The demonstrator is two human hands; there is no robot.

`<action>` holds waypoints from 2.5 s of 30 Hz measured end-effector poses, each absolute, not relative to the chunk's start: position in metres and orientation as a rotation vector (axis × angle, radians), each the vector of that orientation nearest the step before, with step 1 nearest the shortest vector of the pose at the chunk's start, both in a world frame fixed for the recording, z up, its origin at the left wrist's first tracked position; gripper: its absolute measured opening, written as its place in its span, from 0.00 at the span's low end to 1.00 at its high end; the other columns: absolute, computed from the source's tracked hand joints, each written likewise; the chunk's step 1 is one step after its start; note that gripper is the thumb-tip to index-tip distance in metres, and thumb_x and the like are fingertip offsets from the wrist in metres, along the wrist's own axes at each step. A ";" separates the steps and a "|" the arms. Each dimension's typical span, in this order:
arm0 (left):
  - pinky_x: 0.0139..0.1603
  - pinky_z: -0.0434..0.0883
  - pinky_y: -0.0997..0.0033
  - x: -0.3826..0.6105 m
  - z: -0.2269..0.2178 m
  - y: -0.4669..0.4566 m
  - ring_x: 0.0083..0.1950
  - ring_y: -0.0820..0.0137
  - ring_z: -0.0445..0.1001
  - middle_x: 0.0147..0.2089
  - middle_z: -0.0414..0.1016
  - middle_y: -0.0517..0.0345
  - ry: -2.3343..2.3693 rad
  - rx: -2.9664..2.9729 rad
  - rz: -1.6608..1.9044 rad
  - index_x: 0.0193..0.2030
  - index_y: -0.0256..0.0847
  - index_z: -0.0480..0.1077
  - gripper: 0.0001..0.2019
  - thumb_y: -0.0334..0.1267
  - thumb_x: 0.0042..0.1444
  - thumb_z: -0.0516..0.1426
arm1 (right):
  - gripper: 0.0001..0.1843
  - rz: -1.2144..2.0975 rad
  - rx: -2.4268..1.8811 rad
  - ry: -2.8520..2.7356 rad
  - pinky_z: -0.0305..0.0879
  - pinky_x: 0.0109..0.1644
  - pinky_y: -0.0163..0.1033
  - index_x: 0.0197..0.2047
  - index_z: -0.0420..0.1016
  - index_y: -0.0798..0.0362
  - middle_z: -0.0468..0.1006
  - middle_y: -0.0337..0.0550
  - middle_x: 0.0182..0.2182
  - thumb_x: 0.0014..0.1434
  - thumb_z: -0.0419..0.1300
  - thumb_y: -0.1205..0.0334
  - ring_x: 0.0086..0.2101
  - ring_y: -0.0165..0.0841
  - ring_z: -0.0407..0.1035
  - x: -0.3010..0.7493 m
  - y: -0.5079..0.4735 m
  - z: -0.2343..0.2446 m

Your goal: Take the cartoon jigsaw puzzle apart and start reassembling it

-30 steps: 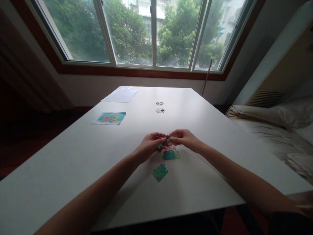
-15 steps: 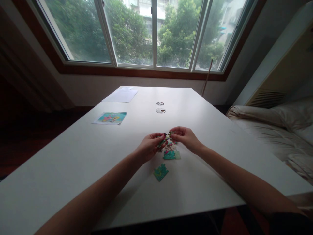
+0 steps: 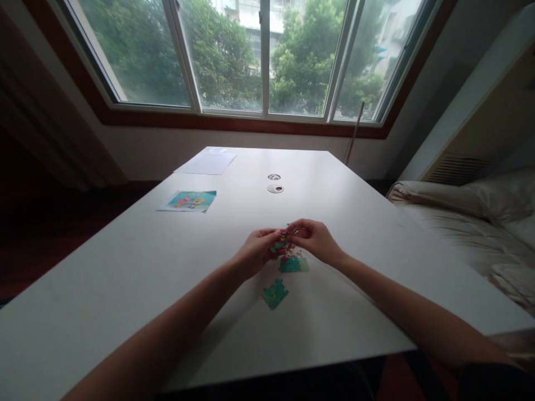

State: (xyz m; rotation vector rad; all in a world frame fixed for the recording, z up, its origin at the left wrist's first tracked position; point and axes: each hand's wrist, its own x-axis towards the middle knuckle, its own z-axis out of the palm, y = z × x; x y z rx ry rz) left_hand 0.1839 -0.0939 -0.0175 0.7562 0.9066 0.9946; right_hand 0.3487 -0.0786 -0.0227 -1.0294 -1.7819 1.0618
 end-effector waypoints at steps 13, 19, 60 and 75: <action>0.31 0.71 0.77 0.180 -0.024 -0.090 0.30 0.73 0.74 0.31 0.75 0.52 0.864 0.776 1.043 0.33 0.31 0.73 0.09 0.24 0.42 0.63 | 0.13 0.718 -1.156 -1.959 0.65 0.35 0.35 0.43 0.72 0.53 0.78 0.43 0.30 0.57 0.51 0.63 0.30 0.30 0.70 0.358 -0.072 -0.020; 0.33 0.71 0.78 0.179 -0.024 -0.089 0.31 0.73 0.74 0.33 0.75 0.52 0.857 0.783 1.058 0.35 0.31 0.71 0.09 0.25 0.45 0.62 | 0.14 0.628 -1.214 -2.076 0.59 0.28 0.32 0.42 0.72 0.54 0.73 0.38 0.22 0.55 0.54 0.56 0.21 0.26 0.64 0.358 -0.075 -0.016; 0.34 0.62 0.71 0.175 -0.003 -0.111 0.42 0.62 0.67 0.39 0.70 0.56 1.171 2.564 0.244 0.35 0.43 0.69 0.15 0.47 0.42 0.62 | 0.17 1.002 -1.176 -2.861 0.55 0.30 0.30 0.38 0.69 0.57 0.66 0.38 0.29 0.42 0.65 0.65 0.29 0.27 0.60 0.383 -0.079 0.011; 0.37 0.62 0.73 0.168 -0.003 -0.108 0.38 0.67 0.64 0.35 0.65 0.58 1.050 2.418 0.169 0.33 0.39 0.66 0.09 0.34 0.42 0.59 | 0.18 1.036 -1.188 -2.889 0.53 0.27 0.30 0.34 0.64 0.55 0.64 0.34 0.26 0.40 0.65 0.64 0.27 0.26 0.58 0.389 -0.076 0.006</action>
